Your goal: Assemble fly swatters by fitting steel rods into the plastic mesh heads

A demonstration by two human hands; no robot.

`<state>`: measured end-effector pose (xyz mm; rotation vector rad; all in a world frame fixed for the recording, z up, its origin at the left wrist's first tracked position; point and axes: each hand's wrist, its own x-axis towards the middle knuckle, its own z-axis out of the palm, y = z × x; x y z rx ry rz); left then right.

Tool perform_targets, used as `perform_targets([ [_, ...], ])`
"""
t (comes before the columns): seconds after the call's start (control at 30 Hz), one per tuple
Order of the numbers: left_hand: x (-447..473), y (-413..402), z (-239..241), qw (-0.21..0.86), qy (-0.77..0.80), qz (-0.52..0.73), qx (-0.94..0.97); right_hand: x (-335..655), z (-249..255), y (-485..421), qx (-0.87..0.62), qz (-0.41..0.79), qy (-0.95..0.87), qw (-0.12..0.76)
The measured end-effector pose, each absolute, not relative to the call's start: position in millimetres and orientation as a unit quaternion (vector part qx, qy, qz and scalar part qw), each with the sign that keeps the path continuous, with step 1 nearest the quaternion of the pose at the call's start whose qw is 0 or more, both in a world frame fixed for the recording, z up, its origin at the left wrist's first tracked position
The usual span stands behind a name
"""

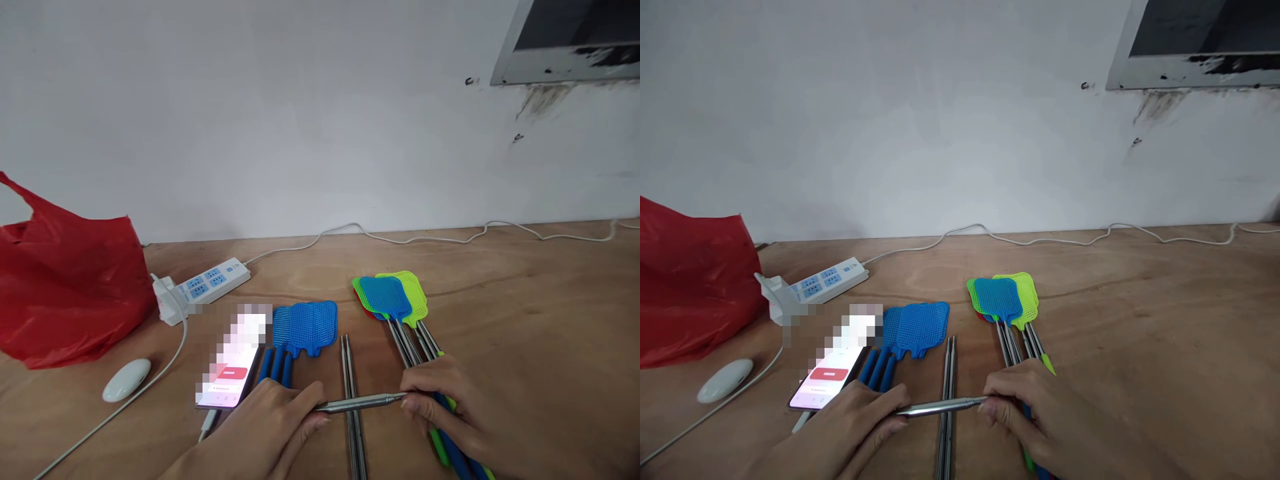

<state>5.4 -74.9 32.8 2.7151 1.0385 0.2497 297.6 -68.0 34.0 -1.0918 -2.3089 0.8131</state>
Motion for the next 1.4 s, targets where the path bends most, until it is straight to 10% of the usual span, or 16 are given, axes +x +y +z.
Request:
perform_targets([
  [0.3,17.2,-75.4,23.7,0.179,0.370,0.070,0.909,297.1,22.2,-72.8,-0.428,0.351,-0.789,0.265],
  [0.67,38.0,-60.3,49.2,0.300,0.376,0.175,0.859,274.4,27.9,-36.9,-0.440,0.590,-0.389,0.554],
  [1.03,15.9,-30.0,26.5,0.160,0.514,0.209,0.816,274.8,14.4,-13.8,-0.548,0.349,-0.677,0.346],
  [1.4,15.0,-35.9,8.7,0.153,0.446,0.138,0.871,295.1,11.3,-4.2,-0.547,0.046,-0.773,0.316],
])
